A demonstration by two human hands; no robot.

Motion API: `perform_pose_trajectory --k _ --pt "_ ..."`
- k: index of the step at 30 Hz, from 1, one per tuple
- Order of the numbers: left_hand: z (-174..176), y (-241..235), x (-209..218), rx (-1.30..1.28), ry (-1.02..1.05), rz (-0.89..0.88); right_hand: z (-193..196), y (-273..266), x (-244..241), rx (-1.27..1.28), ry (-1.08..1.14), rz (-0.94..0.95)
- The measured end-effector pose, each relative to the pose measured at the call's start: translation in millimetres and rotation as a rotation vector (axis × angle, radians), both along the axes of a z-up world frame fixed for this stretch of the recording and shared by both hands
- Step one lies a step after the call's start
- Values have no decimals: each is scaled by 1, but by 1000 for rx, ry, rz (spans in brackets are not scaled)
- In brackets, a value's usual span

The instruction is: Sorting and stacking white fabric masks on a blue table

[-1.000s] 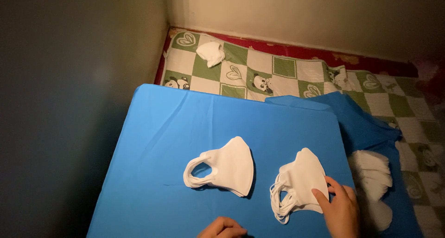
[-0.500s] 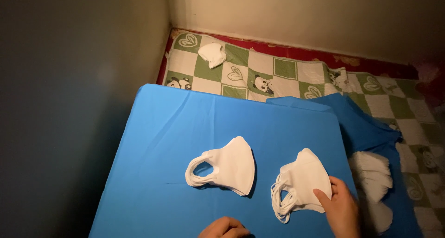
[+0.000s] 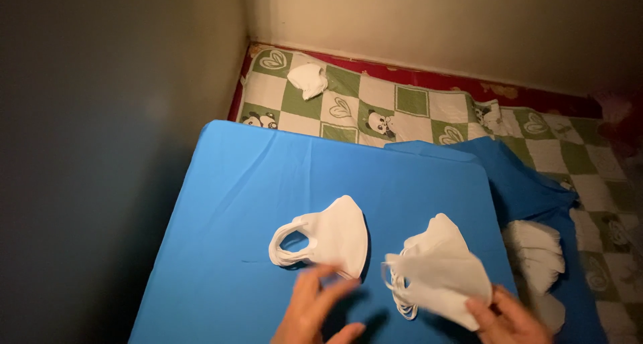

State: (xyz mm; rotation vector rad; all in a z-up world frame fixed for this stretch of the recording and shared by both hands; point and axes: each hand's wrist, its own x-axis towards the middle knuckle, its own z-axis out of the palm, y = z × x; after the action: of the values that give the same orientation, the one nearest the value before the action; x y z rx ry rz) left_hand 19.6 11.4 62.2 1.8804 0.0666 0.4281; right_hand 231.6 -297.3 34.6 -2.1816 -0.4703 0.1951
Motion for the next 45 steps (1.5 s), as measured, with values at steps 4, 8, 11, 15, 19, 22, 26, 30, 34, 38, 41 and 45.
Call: perform_pose_trajectory --k 4,8,11,15,19,22,26,30,34,38,41,45 --pt "39 22 10 -75 75 39 11 45 -31 182 302 -197" --pt "63 44 11 -520 581 152 22 100 -50 404 451 -35" --pt "46 65 9 -678 340 296 47 141 -65 396 465 -88" --pt "55 83 13 -809 338 445 41 167 -75 399 380 7" --pt "49 88 19 -499 316 529 26 186 -74 325 172 131" --pt "40 88 21 -185 260 562 22 194 -72 218 59 164" --pt "20 90 23 38 202 563 14 197 -67 117 -15 208" --pt "11 91 25 72 267 527 7 198 -65 64 -43 193" --pt "3 94 25 149 239 506 3 199 -64 28 -77 186" --pt "-6 97 25 173 249 488 7 200 -62 -78 -52 192" --pt "-9 99 25 195 271 487 5 201 -63 -75 -95 196" --pt "-11 102 26 289 314 487 8 203 -65 -93 -149 192"
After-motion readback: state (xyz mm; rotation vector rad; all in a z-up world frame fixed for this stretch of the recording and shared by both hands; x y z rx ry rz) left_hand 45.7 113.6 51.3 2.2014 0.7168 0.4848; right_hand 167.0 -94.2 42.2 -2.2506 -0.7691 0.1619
